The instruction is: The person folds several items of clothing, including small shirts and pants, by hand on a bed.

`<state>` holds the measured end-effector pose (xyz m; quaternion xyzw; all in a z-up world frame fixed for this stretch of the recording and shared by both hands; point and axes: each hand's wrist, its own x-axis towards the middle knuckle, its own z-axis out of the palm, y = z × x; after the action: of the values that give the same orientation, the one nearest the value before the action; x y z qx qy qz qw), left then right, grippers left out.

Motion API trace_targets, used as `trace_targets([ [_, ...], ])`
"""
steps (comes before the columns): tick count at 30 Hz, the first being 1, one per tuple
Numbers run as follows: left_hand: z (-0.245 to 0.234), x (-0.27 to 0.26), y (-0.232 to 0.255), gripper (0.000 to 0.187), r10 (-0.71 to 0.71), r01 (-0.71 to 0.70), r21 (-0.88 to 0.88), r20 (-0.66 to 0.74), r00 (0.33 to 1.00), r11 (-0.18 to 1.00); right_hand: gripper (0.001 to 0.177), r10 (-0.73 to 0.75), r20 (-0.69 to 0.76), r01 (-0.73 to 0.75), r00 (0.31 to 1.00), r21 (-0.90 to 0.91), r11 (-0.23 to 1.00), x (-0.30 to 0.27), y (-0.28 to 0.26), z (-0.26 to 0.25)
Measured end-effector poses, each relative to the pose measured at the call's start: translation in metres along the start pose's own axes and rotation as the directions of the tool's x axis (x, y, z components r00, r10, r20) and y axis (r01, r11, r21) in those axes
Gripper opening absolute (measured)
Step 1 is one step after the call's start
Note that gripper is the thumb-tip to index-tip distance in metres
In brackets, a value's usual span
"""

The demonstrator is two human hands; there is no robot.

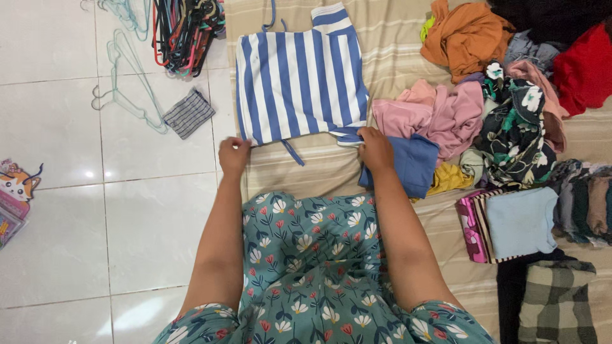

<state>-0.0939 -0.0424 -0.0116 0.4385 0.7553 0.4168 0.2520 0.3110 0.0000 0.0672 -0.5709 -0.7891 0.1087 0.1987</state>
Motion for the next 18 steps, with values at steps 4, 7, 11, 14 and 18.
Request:
trace_targets([
  [4, 0.035, -0.025, 0.07, 0.034, 0.276, -0.281, 0.096, 0.068, 0.959, 0.955, 0.028, 0.005, -0.088, -0.002, 0.996, 0.033, 0.999, -0.003, -0.001, -0.001],
  [7, 0.072, -0.052, 0.13, 0.038, 0.357, -0.463, 0.049, 0.567, 0.743, 0.885, 0.023, 0.031, -0.13, -0.021, 0.991, 0.076, 0.997, -0.008, 0.003, 0.006],
  [11, 0.127, -0.078, 0.171, 0.045, 0.292, -0.429, 0.113, 0.578, 0.762, 0.896, 0.02, 0.113, -0.143, -0.093, 0.983, 0.139, 0.986, -0.013, 0.011, 0.015],
  [14, 0.155, -0.088, 0.165, 0.04, 0.244, -0.3, 0.087, 0.391, 0.887, 0.95, 0.018, 0.11, -0.138, -0.088, 0.984, 0.159, 0.983, -0.018, 0.013, 0.018],
  [18, 0.168, -0.102, 0.153, 0.032, 0.394, -0.411, 0.039, 0.214, 0.894, 0.911, 0.019, 0.111, -0.121, -0.093, 0.986, 0.151, 0.984, -0.02, 0.009, 0.015],
])
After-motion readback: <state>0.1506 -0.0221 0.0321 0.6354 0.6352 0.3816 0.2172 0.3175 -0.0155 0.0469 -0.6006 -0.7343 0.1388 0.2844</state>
